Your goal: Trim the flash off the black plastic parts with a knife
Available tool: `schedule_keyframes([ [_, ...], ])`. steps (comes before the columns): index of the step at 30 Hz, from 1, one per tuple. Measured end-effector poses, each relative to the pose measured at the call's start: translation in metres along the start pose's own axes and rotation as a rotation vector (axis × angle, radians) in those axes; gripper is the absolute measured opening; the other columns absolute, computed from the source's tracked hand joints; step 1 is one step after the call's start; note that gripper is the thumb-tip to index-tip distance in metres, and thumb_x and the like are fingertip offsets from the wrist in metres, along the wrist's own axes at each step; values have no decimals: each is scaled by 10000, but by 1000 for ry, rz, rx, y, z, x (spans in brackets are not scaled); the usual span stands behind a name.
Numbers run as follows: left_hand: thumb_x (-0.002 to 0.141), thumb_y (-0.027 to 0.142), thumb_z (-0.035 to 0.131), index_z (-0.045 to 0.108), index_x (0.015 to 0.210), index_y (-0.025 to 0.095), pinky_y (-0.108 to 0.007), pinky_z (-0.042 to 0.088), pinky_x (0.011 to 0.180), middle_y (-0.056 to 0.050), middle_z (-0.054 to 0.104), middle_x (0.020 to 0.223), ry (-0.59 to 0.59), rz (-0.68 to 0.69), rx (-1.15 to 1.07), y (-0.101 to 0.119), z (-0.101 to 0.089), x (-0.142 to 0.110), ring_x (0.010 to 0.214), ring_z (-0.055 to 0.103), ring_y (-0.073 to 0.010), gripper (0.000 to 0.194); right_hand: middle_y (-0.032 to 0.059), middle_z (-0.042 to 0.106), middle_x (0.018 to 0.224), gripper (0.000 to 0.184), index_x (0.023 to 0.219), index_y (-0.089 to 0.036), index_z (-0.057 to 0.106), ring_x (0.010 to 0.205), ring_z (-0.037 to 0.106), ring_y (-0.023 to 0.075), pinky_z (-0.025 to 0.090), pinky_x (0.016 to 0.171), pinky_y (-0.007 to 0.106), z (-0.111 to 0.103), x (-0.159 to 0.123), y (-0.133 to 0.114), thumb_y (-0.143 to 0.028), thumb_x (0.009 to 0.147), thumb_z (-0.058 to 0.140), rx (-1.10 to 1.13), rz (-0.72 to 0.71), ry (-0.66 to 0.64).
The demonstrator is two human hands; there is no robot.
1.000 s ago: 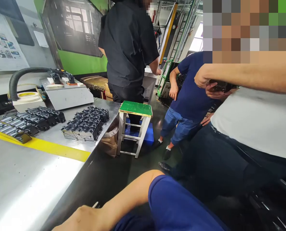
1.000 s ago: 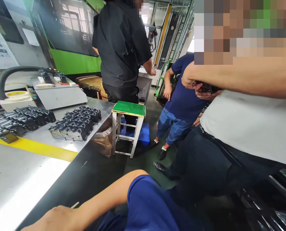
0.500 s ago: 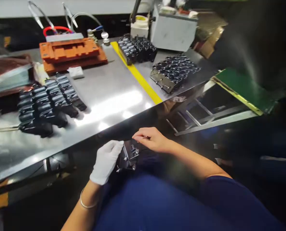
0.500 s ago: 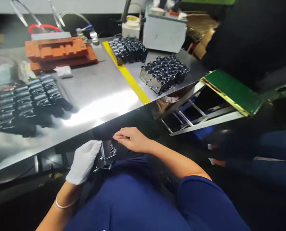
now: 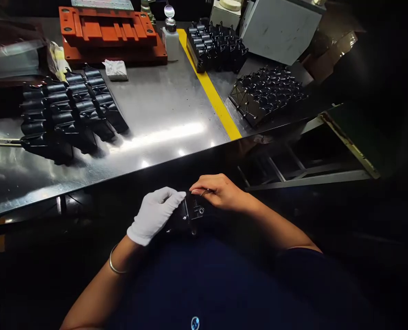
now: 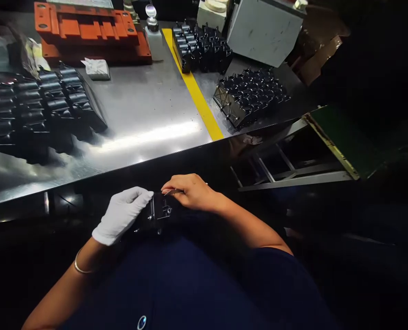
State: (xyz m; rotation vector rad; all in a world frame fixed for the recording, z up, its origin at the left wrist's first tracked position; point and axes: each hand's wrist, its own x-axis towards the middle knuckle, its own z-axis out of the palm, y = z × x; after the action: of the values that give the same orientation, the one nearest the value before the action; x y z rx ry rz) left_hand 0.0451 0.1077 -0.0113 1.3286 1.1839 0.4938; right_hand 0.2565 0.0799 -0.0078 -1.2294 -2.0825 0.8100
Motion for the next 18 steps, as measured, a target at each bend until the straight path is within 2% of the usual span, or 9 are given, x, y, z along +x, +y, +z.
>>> schedule_keyframes([
  [4,767,503,688,660,618,193,-234,411,524,11,600,568,-78,50,2,0,1,-4,542,520,-132,345,48,705,873,163,952,-162,674,766,645,125,485,690,235,3,3,1,-301,922,594,5,158,-3],
  [6,768,483,692,656,613,193,-232,420,537,9,603,574,-37,76,-3,0,2,-5,554,525,-132,331,43,687,895,236,1015,-163,629,790,638,129,491,709,247,4,1,-1,-374,943,552,28,283,56],
  [8,755,468,699,644,592,192,-229,421,537,9,591,567,52,78,-19,-1,1,-5,557,515,-130,325,23,652,812,272,979,-156,603,732,615,116,488,679,241,6,-2,-3,-372,991,439,102,336,99],
  [10,736,456,705,638,575,192,-229,419,524,10,575,553,136,68,-32,-2,0,-4,548,502,-128,316,0,603,696,322,850,-153,600,636,578,96,470,616,218,9,-5,-6,-334,1008,386,211,284,95],
  [12,719,453,708,639,563,193,-230,416,506,11,566,536,188,77,-38,-3,-1,-4,530,496,-127,312,-1,588,651,334,751,-150,599,593,561,84,455,577,202,14,-8,-9,-312,992,434,283,181,98],
  [15,714,459,703,646,558,192,-228,416,488,10,569,524,208,104,-50,-5,-2,-4,514,496,-124,315,4,580,628,327,701,-142,609,570,544,77,445,557,194,20,-9,-10,-264,976,480,269,63,164],
  [18,713,449,706,652,555,189,-221,421,492,11,572,524,215,109,-61,-5,0,-5,515,494,-119,309,3,570,611,305,704,-135,626,553,534,74,441,542,190,20,-8,-10,-219,966,496,231,16,190],
])
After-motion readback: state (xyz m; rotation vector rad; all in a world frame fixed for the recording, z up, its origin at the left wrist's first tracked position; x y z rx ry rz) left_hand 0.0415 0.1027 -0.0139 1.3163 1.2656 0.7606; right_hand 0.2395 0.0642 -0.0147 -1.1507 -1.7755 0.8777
